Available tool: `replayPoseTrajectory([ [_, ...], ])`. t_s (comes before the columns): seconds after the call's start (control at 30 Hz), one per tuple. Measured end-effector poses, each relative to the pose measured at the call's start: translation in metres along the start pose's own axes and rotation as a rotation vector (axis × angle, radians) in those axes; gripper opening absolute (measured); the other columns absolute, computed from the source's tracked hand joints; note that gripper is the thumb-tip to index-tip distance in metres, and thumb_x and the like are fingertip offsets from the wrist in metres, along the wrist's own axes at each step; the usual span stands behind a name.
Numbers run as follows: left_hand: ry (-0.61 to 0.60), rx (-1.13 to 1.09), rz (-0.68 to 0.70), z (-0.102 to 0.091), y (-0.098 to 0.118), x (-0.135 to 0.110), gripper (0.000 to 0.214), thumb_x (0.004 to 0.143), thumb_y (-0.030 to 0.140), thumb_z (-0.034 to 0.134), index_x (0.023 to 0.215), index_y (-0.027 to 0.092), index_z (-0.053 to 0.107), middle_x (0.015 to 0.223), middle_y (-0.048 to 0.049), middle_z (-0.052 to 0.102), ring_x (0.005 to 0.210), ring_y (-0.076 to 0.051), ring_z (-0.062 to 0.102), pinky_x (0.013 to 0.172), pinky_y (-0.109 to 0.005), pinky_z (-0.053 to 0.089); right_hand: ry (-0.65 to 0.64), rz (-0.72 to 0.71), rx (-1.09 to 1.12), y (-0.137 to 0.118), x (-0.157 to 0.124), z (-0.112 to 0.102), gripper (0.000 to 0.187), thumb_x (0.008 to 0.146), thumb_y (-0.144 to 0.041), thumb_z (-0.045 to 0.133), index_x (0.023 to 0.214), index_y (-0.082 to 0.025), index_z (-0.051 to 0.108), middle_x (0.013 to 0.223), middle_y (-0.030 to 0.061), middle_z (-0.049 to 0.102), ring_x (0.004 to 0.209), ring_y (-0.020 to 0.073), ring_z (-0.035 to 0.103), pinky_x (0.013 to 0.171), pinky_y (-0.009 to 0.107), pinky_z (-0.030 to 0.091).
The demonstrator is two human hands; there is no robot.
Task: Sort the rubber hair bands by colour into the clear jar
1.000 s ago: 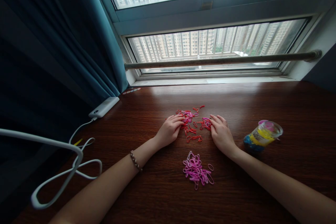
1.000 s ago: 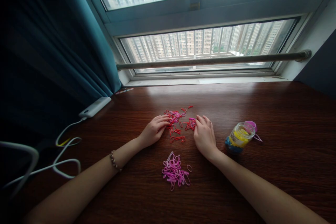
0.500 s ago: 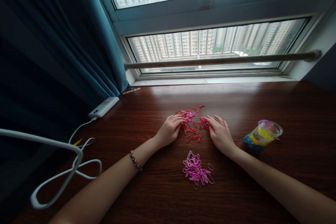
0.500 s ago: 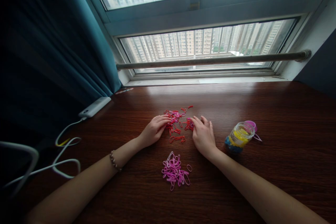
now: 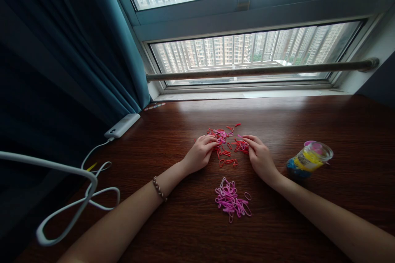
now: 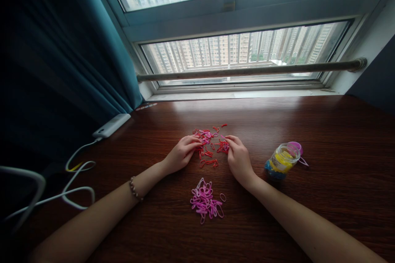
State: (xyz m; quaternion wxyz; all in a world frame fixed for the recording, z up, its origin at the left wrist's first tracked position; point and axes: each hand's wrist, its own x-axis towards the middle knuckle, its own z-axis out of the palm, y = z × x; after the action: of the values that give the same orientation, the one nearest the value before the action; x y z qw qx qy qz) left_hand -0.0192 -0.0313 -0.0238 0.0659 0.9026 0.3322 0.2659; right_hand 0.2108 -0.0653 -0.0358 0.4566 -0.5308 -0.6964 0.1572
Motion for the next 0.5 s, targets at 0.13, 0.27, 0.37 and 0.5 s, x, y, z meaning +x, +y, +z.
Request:
replayPoseTrajectory([
  [0.13,0.004,0.008,-0.035,0.0,0.0,0.0,0.035,0.082,0.01,0.04,0.114,0.02,0.051,0.12,-0.0087,0.052,0.118,-0.021,0.041,0.099,-0.042,0.032,0.065,-0.013,0.081,-0.008,0.0,-0.004,0.033,0.078,-0.011,0.038,0.098,-0.017,0.064,0.104,0.0076,0.059,0.097,0.0185,0.054,0.089,0.033,0.042],
  [0.27,-0.096,0.03,-0.027,0.001,-0.002,-0.001,0.038,0.083,0.009,0.038,0.116,0.024,0.049,0.124,-0.005,0.051,0.123,-0.021,0.036,0.101,-0.048,0.025,0.099,-0.008,0.107,-0.012,-0.001,-0.006,0.029,0.078,-0.013,0.042,0.095,-0.018,0.065,0.102,0.0071,0.06,0.096,0.0185,0.055,0.087,0.033,0.042],
  [0.37,-0.103,0.031,-0.032,0.002,-0.002,-0.001,0.036,0.083,0.009,0.038,0.113,0.023,0.052,0.121,-0.0054,0.053,0.121,-0.02,0.039,0.101,-0.048,0.025,0.117,-0.019,0.124,-0.014,-0.001,-0.007,0.026,0.078,-0.013,0.044,0.092,-0.018,0.066,0.1,0.0066,0.06,0.094,0.018,0.055,0.085,0.032,0.043],
  [0.5,-0.038,-0.024,-0.053,0.002,-0.003,0.0,0.033,0.082,0.009,0.04,0.109,0.021,0.056,0.114,-0.008,0.057,0.114,-0.02,0.045,0.099,-0.045,0.032,0.13,-0.066,0.161,-0.019,-0.003,-0.01,0.021,0.08,-0.018,0.048,0.089,-0.021,0.066,0.095,0.0053,0.061,0.09,0.0177,0.057,0.081,0.032,0.045],
])
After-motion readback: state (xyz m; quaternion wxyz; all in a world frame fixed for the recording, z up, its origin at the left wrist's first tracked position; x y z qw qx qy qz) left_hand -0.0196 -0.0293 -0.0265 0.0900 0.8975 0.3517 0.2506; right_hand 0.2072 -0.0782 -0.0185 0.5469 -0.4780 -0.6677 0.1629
